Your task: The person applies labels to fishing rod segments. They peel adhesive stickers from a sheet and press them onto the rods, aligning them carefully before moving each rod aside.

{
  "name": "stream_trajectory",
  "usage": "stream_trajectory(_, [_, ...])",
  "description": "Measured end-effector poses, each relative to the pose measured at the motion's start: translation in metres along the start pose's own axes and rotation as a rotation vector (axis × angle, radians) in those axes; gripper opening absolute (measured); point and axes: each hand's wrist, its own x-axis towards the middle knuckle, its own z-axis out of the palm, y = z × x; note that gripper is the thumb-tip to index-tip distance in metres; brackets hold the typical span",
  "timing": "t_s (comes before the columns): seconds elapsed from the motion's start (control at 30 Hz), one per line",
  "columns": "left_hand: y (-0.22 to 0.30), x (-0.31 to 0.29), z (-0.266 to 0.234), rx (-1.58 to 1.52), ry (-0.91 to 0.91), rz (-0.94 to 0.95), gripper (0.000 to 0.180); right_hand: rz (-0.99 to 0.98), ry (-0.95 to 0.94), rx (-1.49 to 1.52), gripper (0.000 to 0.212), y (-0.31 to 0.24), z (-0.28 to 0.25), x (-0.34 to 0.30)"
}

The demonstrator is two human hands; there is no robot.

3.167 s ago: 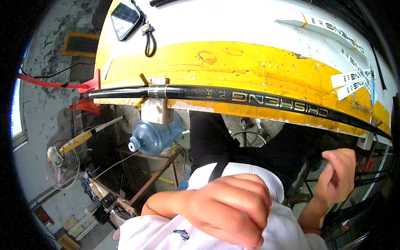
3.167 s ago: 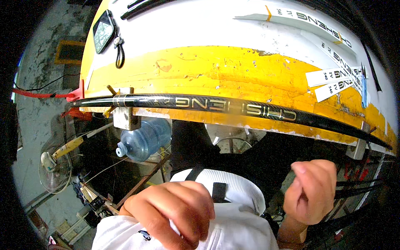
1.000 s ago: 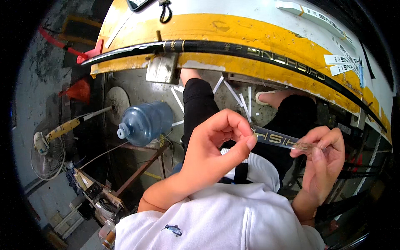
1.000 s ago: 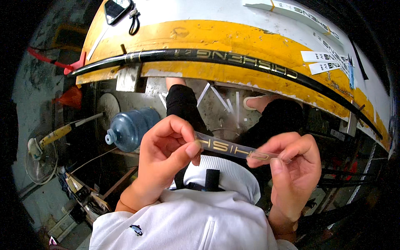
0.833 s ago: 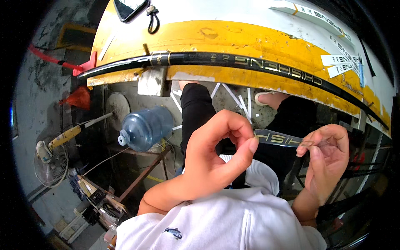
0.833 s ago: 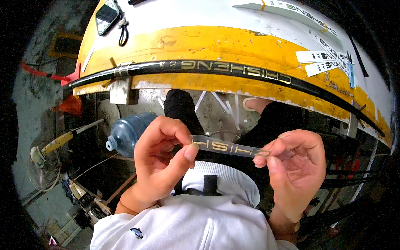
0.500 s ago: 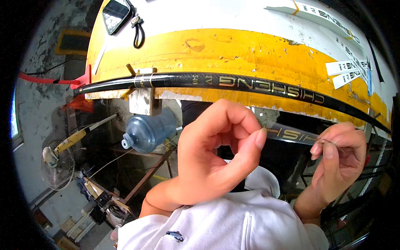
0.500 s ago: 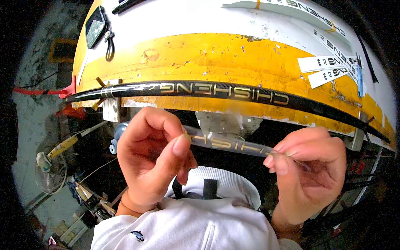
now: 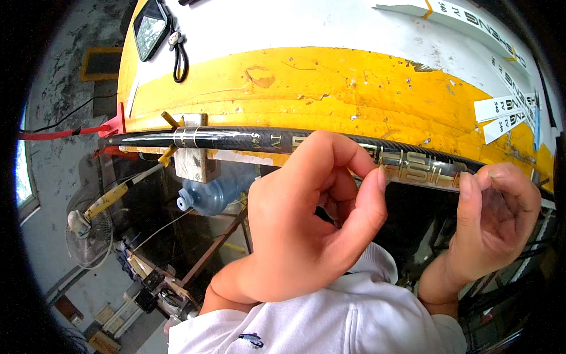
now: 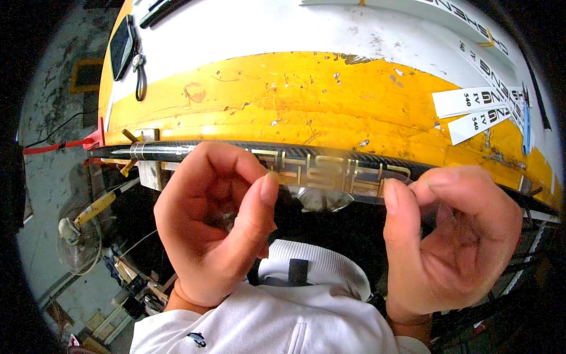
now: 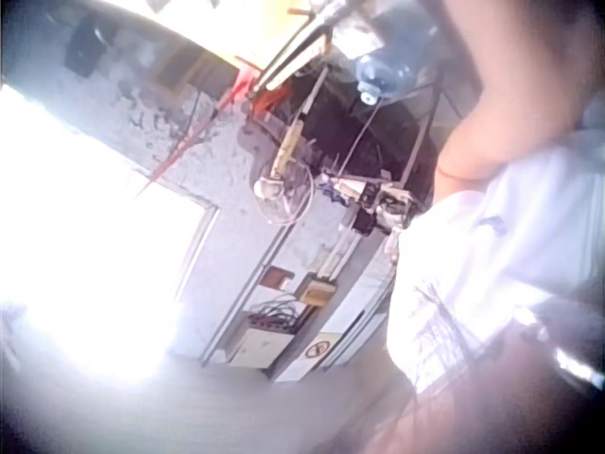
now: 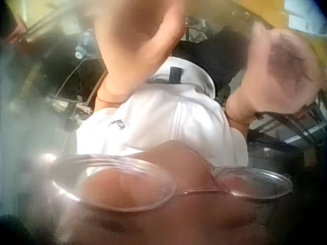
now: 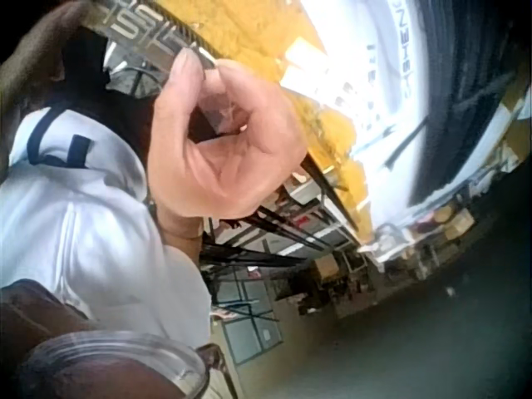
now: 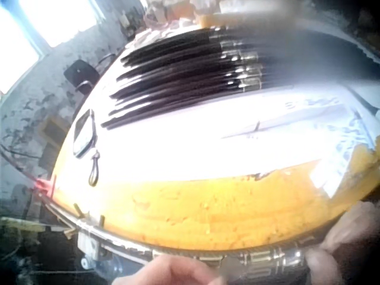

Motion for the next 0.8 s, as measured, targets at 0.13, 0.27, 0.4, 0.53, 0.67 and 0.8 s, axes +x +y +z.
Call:
stream_trajectory(0.13, [0.001,0.0,0.003,0.105,0.014,-0.016,0.011,-0.011,0.007,0.005,0.039,0.005,0.002,-0.001])
stream_trajectory(0.27, [0.003,0.001,0.005,0.208,0.016,-0.006,0.011,-0.001,-0.025,-0.029,0.041,0.006,-0.001,0.0])
stream_trajectory(0.4, [0.008,0.002,0.007,0.315,0.033,0.027,0.012,0.018,-0.188,-0.048,0.043,0.007,-0.012,0.003])
stream_trajectory(0.53, [0.012,0.001,0.008,0.337,0.035,-0.025,0.013,-0.027,-0.242,-0.088,0.043,0.011,-0.018,0.004])
stream_trajectory(0.67, [0.012,0.002,0.009,0.343,0.04,-0.023,0.013,-0.049,-0.306,-0.179,0.044,0.011,-0.021,0.005])
stream_trajectory(0.8, [0.013,0.002,0.009,0.32,0.039,-0.02,0.015,-0.084,-0.274,-0.163,0.045,0.014,-0.018,0.005])
